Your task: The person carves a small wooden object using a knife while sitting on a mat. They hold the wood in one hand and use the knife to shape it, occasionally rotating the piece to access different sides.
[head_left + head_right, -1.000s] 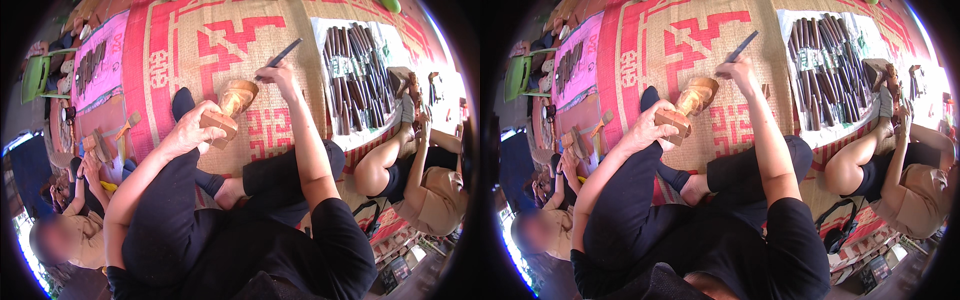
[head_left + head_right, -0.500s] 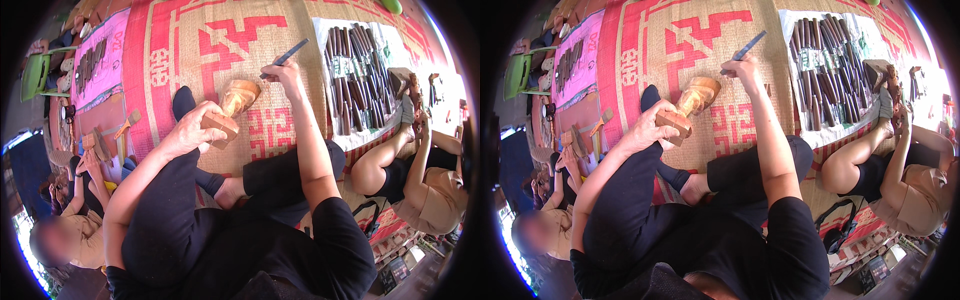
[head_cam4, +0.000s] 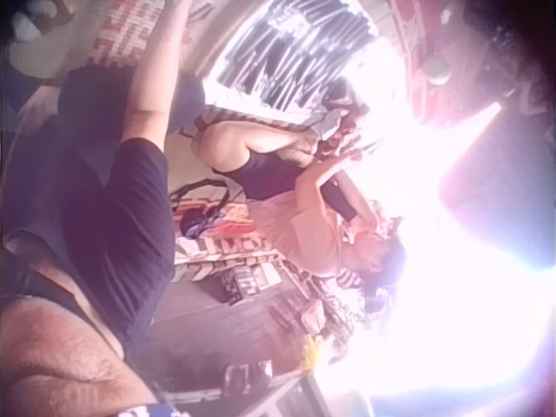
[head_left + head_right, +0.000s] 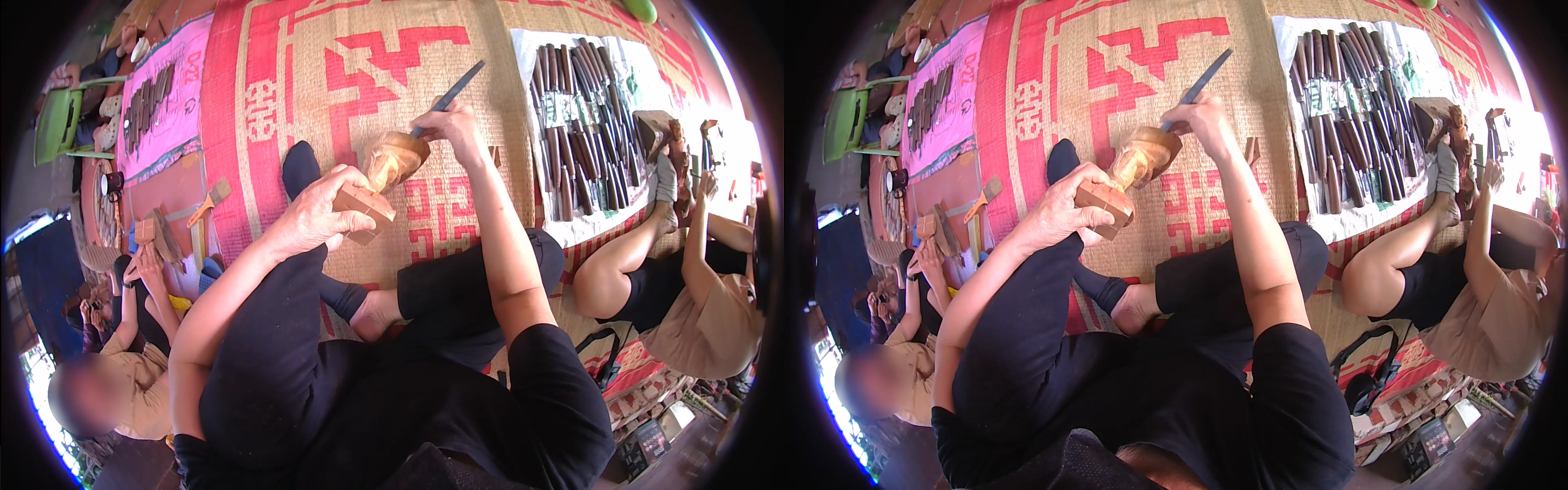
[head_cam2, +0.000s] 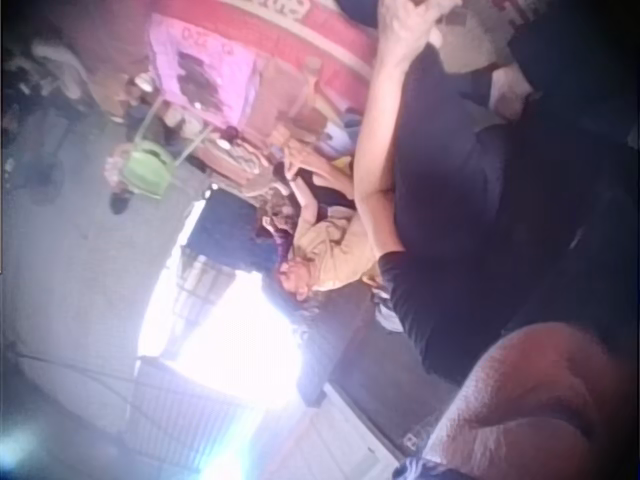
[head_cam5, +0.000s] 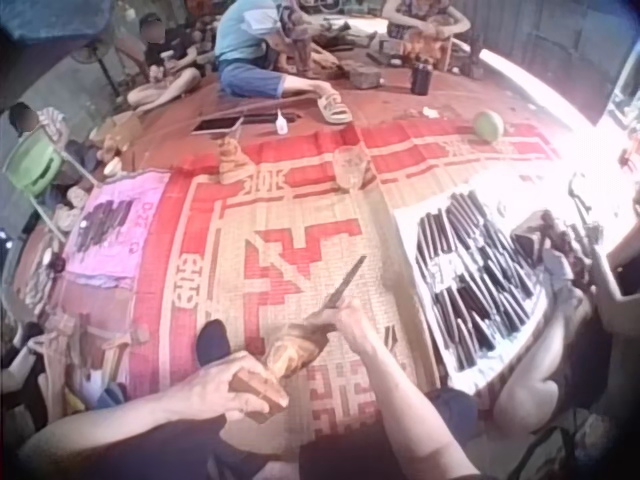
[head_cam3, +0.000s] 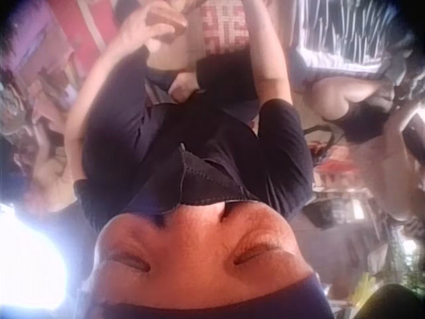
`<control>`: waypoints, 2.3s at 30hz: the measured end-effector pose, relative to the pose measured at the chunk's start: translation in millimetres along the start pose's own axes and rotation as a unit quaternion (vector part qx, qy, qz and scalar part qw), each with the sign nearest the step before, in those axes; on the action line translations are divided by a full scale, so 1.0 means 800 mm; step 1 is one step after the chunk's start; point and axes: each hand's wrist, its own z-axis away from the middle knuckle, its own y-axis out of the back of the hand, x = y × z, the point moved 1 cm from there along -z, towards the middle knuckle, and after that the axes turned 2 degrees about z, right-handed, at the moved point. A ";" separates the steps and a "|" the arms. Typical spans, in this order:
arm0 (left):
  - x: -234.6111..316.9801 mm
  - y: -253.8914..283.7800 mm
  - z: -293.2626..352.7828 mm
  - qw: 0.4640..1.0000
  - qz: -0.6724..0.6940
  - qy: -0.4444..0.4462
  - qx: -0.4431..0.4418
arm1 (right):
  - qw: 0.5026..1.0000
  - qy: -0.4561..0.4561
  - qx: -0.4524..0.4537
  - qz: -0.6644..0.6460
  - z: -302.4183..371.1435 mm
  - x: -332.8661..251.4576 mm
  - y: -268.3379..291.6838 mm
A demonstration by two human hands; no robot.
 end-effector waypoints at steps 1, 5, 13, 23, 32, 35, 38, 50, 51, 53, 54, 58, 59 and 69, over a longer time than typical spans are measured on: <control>-0.001 -0.001 0.000 1.000 -0.001 -0.004 -0.004 | 1.000 0.009 0.029 0.006 -0.007 0.004 0.012; 0.001 -0.002 0.005 0.999 0.016 0.025 -0.015 | 0.999 0.011 0.015 -0.041 -0.001 -0.004 0.013; 0.006 -0.003 0.004 0.999 0.023 0.028 -0.016 | 0.999 -0.016 0.004 0.046 0.003 -0.010 0.005; 0.006 -0.003 0.004 0.999 0.023 0.036 -0.021 | 0.997 -0.014 -0.056 0.044 0.011 -0.013 -0.001; 0.003 -0.003 0.004 1.000 -0.007 0.020 -0.017 | 0.999 -0.010 -0.037 0.031 0.010 -0.016 0.003; 0.006 -0.003 0.002 0.999 0.018 0.037 -0.020 | 0.994 -0.017 -0.076 0.074 0.007 -0.008 0.001; 0.009 -0.004 0.003 0.999 0.018 0.032 -0.017 | 0.998 -0.031 -0.005 0.057 0.001 -0.013 0.016; 0.004 -0.003 0.005 0.999 0.007 0.034 -0.023 | 0.998 -0.040 -0.026 0.039 -0.005 -0.001 0.021; 0.004 -0.003 0.005 0.999 0.014 0.036 -0.022 | 0.994 -0.036 0.023 0.102 -0.008 -0.003 0.029; 0.005 -0.002 0.006 0.999 -0.018 0.022 -0.028 | 0.996 -0.044 0.036 0.064 -0.007 0.000 0.035; 0.006 0.000 0.007 0.998 -0.057 0.005 -0.034 | 0.997 -0.048 0.043 0.043 -0.006 -0.001 0.034; 0.004 0.000 0.008 0.981 -0.163 -0.086 -0.052 | 0.998 -0.065 0.003 0.024 -0.004 0.001 0.021; 0.005 0.000 0.009 0.982 -0.164 -0.068 -0.060 | 0.996 -0.083 -0.010 0.044 -0.005 0.003 0.022; 0.009 0.000 0.013 0.982 -0.171 -0.036 -0.068 | 0.995 -0.069 0.003 0.065 -0.007 0.009 0.019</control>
